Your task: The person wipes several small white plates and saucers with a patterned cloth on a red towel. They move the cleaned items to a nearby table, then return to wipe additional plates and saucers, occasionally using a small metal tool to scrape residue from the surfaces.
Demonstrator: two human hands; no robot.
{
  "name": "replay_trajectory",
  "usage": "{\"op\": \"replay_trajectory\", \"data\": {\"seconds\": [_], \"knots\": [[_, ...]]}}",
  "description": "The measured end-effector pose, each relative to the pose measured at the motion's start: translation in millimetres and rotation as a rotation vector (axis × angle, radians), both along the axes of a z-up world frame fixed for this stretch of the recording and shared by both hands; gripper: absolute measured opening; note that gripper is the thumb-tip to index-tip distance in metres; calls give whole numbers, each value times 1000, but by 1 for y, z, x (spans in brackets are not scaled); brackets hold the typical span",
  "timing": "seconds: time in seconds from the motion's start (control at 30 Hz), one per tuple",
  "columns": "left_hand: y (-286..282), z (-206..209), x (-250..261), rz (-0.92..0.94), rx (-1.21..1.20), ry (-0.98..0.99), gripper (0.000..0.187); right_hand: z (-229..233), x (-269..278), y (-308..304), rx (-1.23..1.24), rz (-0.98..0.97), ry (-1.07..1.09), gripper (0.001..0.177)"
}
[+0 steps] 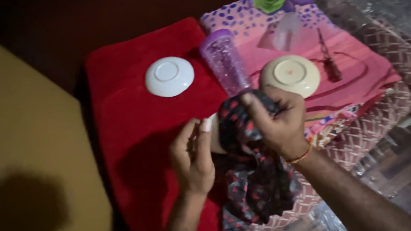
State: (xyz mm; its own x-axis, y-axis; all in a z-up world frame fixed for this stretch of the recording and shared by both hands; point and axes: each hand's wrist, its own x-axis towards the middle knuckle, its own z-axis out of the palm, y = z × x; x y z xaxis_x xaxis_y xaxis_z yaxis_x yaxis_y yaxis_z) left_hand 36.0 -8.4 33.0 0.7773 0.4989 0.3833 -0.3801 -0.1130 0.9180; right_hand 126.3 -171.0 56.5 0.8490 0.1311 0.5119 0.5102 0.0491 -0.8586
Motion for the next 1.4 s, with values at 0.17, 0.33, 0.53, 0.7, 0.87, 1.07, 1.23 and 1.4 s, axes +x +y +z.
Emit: {"op": "replay_trajectory", "data": {"seconds": [0.17, 0.33, 0.53, 0.7, 0.87, 1.07, 1.23, 1.4], "knots": [[-20, 16, 11, 117, 44, 116, 58, 24, -19, -6, -123, 8, -150, 36], [-46, 27, 11, 315, -714, 170, 56, 7, -44, 8, 342, 204, 418, 20], [-42, -5, 16, 96, -870, 99, 49, -3, -16, -2, 206, 148, 307, 25], [13, -17, -7, -83, -77, 73, 42, 20, -20, -3, -364, 136, -99, 38], [39, -11, -1, -67, -20, 133, 51, 25, -41, 36, -377, 162, -148, 41], [43, 17, 0, 169, -675, 320, 58, -1, -44, 70, 135, 70, 323, 22], [18, 16, -7, 84, -794, 181, 51, -30, -34, 73, 465, 52, 553, 37], [35, -16, 1, 60, -121, 95, 47, -13, -26, 54, 18, 88, 319, 23]]}}
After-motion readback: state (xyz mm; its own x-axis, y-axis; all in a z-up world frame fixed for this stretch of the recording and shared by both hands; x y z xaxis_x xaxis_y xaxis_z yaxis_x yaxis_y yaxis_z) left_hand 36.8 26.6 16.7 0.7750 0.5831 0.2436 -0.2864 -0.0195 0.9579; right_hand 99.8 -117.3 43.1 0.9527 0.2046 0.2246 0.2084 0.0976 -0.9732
